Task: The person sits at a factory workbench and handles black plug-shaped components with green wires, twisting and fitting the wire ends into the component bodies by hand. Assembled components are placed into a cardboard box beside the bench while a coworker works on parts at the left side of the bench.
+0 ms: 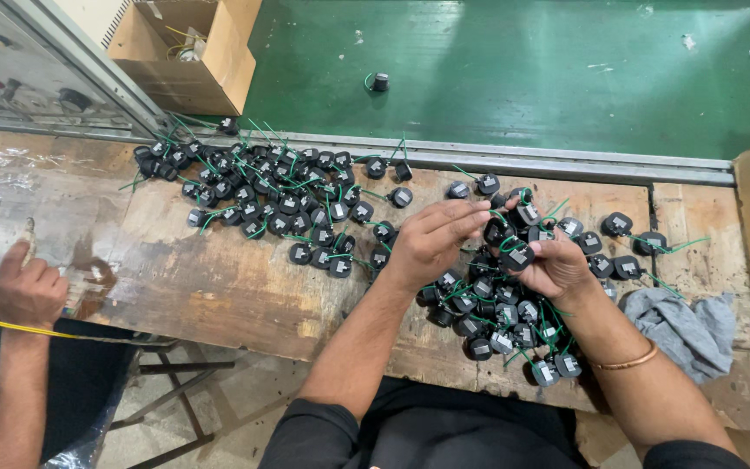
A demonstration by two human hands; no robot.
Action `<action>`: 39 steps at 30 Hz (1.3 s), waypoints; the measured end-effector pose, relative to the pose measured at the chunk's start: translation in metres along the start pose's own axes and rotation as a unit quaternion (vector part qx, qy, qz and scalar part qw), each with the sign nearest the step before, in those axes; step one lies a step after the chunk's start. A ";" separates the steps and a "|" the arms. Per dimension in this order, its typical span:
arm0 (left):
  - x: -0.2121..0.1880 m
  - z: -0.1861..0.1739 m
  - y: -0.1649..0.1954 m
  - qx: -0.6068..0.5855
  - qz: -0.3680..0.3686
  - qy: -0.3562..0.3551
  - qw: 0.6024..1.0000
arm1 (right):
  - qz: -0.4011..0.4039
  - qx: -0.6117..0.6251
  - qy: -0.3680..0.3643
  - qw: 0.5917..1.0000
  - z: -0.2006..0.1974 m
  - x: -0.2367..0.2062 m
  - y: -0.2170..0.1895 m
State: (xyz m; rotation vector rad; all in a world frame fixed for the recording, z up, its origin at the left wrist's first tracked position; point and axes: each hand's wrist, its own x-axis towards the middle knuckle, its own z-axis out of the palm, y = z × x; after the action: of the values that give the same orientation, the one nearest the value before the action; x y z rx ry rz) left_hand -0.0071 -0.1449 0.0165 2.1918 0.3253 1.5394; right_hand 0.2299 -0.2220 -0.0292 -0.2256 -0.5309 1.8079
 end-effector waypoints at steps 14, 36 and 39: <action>-0.019 0.030 -0.009 -0.339 -0.275 0.003 0.900 | 0.015 -0.059 0.012 0.998 0.001 -0.003 0.007; -0.004 0.013 0.007 -0.147 -0.109 0.033 0.982 | -0.032 -0.099 0.011 0.995 0.002 -0.004 -0.004; -0.002 0.010 0.013 -0.102 -0.070 0.079 0.989 | -0.081 -0.065 -0.049 0.993 0.015 -0.011 -0.027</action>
State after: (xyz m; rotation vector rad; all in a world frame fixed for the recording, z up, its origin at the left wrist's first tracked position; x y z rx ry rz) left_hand 0.0006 -0.1590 0.0182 1.8568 0.3473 1.5951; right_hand 0.2504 -0.2300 -0.0046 -0.1793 -0.7181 1.6346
